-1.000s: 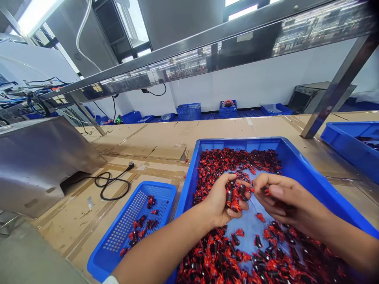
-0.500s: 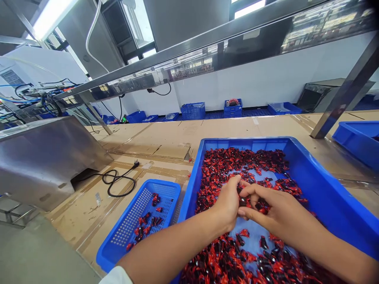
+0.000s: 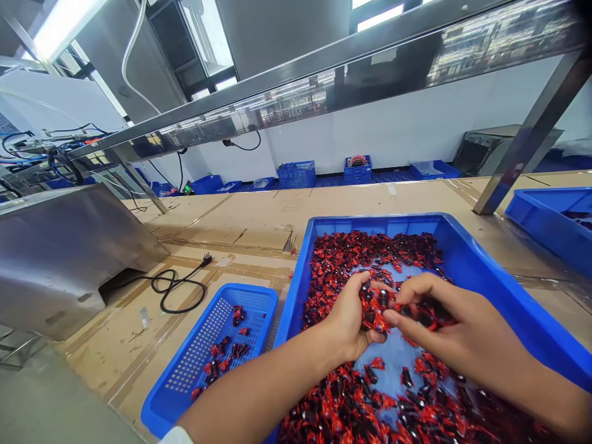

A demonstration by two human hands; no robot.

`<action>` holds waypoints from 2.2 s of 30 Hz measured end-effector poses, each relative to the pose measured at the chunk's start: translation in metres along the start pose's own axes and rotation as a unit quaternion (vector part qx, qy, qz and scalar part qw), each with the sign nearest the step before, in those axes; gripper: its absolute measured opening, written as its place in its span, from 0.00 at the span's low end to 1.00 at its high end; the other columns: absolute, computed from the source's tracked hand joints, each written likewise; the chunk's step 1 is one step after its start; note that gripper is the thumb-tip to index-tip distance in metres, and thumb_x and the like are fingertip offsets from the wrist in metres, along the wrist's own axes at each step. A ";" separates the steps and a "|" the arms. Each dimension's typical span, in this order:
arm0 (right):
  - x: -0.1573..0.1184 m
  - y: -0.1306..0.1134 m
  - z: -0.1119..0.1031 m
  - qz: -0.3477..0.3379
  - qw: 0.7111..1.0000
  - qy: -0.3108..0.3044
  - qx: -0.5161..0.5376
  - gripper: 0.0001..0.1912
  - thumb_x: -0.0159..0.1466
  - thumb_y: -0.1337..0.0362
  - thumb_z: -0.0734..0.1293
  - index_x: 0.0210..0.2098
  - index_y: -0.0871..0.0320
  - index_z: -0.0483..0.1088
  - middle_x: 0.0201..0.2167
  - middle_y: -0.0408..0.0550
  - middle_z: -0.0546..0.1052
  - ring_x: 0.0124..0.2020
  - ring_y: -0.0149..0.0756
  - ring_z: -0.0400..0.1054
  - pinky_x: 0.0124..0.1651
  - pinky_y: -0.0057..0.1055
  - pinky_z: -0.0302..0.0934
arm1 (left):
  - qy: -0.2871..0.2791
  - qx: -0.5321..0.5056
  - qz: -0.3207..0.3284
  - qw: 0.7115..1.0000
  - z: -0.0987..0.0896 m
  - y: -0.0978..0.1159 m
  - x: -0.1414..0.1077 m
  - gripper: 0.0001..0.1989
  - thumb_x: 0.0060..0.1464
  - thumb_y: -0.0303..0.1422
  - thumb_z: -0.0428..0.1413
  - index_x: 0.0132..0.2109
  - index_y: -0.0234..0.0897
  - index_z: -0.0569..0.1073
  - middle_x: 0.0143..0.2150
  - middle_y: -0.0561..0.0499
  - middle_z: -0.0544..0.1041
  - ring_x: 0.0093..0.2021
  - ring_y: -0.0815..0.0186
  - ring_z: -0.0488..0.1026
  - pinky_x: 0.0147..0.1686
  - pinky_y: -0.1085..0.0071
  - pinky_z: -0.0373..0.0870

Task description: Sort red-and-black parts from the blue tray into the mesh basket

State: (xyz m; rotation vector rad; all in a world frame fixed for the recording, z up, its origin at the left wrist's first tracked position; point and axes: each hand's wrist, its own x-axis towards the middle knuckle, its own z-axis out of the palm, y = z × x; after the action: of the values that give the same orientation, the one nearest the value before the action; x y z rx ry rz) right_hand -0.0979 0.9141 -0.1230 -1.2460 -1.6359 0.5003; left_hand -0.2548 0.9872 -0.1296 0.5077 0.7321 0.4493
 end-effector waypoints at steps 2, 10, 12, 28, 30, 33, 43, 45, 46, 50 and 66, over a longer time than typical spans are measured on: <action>0.005 0.004 -0.003 0.147 0.972 -0.022 0.183 0.16 0.66 0.48 0.72 0.33 0.51 0.67 0.20 0.37 0.69 0.13 0.28 0.55 0.13 0.26 0.51 | -0.010 -0.017 -0.004 1.000 0.000 0.002 -0.002 0.18 0.68 0.45 0.47 0.38 0.37 0.71 0.29 0.53 0.70 0.17 0.74 0.64 0.12 0.81 0.46; 0.021 0.018 -0.004 0.256 0.948 -0.062 0.179 0.24 0.62 0.38 0.72 0.43 0.51 0.77 0.17 0.37 0.67 0.13 0.26 0.49 0.14 0.24 0.44 | 0.018 0.005 0.031 0.999 0.001 0.003 -0.003 0.19 0.70 0.45 0.42 0.40 0.37 0.70 0.29 0.53 0.69 0.17 0.74 0.64 0.12 0.81 0.45; 0.019 0.019 0.000 0.162 0.985 -0.053 0.037 0.23 0.61 0.43 0.75 0.48 0.50 0.81 0.25 0.42 0.77 0.20 0.31 0.64 0.20 0.27 0.57 | 0.026 0.031 0.053 0.998 0.002 0.001 -0.003 0.21 0.70 0.46 0.42 0.38 0.37 0.70 0.27 0.54 0.67 0.17 0.73 0.62 0.12 0.80 0.44; 0.005 0.006 0.000 -0.045 0.999 0.014 -0.024 0.08 0.64 0.57 0.76 0.41 0.51 0.80 0.26 0.41 0.78 0.25 0.32 0.70 0.31 0.28 0.66 | 0.004 0.069 0.040 0.997 -0.001 0.000 -0.002 0.19 0.65 0.50 0.51 0.38 0.38 0.72 0.25 0.54 0.68 0.18 0.73 0.62 0.13 0.79 0.43; 0.008 0.006 -0.005 0.110 0.987 -0.014 0.115 0.15 0.64 0.47 0.74 0.34 0.52 0.76 0.19 0.39 0.71 0.17 0.29 0.60 0.20 0.27 0.58 | -0.008 0.077 0.020 0.997 -0.001 0.000 -0.004 0.22 0.64 0.53 0.52 0.38 0.37 0.73 0.27 0.54 0.69 0.18 0.74 0.63 0.13 0.79 0.43; 0.016 0.011 -0.014 0.290 0.886 -0.069 0.355 0.23 0.63 0.39 0.70 0.30 0.52 0.71 0.17 0.37 0.63 0.12 0.24 0.42 0.12 0.24 0.38 | -0.028 0.109 -0.002 0.994 -0.002 0.000 -0.005 0.29 0.65 0.58 0.51 0.38 0.35 0.76 0.29 0.53 0.70 0.19 0.74 0.64 0.12 0.78 0.43; 0.019 0.021 -0.008 0.022 0.996 -0.054 -0.072 0.13 0.65 0.48 0.74 0.42 0.48 0.82 0.38 0.46 0.86 0.35 0.41 0.79 0.38 0.34 0.70 | 0.024 0.240 0.035 0.970 -0.001 -0.005 -0.003 0.40 0.69 0.62 0.38 0.46 0.33 0.81 0.36 0.41 0.80 0.19 0.72 0.63 0.15 0.77 0.48; 0.016 0.020 -0.006 -0.012 0.989 -0.069 -0.133 0.13 0.67 0.50 0.71 0.46 0.46 0.83 0.40 0.45 0.87 0.36 0.42 0.80 0.37 0.34 0.69 | 0.031 0.271 0.059 0.960 -0.003 -0.008 -0.002 0.42 0.69 0.63 0.37 0.45 0.33 0.82 0.36 0.39 0.81 0.19 0.71 0.64 0.16 0.76 0.51; 0.015 0.020 -0.006 -0.009 0.985 -0.076 -0.153 0.13 0.68 0.50 0.70 0.47 0.46 0.82 0.39 0.45 0.87 0.33 0.42 0.80 0.35 0.34 0.67 | 0.033 0.286 0.069 0.955 -0.004 -0.009 -0.001 0.43 0.68 0.64 0.36 0.44 0.32 0.82 0.36 0.38 0.81 0.19 0.70 0.64 0.17 0.75 0.53; 0.013 0.021 -0.004 0.025 0.980 -0.114 -0.162 0.15 0.68 0.51 0.70 0.51 0.45 0.81 0.31 0.43 0.85 0.29 0.41 0.78 0.33 0.33 0.65 | 0.027 0.313 0.075 0.946 -0.006 -0.012 0.000 0.45 0.65 0.67 0.38 0.44 0.33 0.83 0.35 0.39 0.81 0.20 0.68 0.66 0.17 0.75 0.56; 0.014 0.020 -0.008 0.222 0.953 -0.044 0.203 0.25 0.62 0.38 0.73 0.46 0.50 0.75 0.21 0.38 0.69 0.15 0.27 0.54 0.15 0.25 0.46 | -0.046 0.071 0.004 0.996 -0.010 0.013 0.004 0.38 0.71 0.58 0.36 0.44 0.32 0.79 0.30 0.47 0.73 0.18 0.73 0.64 0.13 0.81 0.47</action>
State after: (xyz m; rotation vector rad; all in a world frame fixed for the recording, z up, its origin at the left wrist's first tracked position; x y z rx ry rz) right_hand -0.0806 0.9325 -0.1288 -1.2824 -1.2297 1.1242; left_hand -0.2619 1.0029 -0.1304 0.6614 0.6754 0.3807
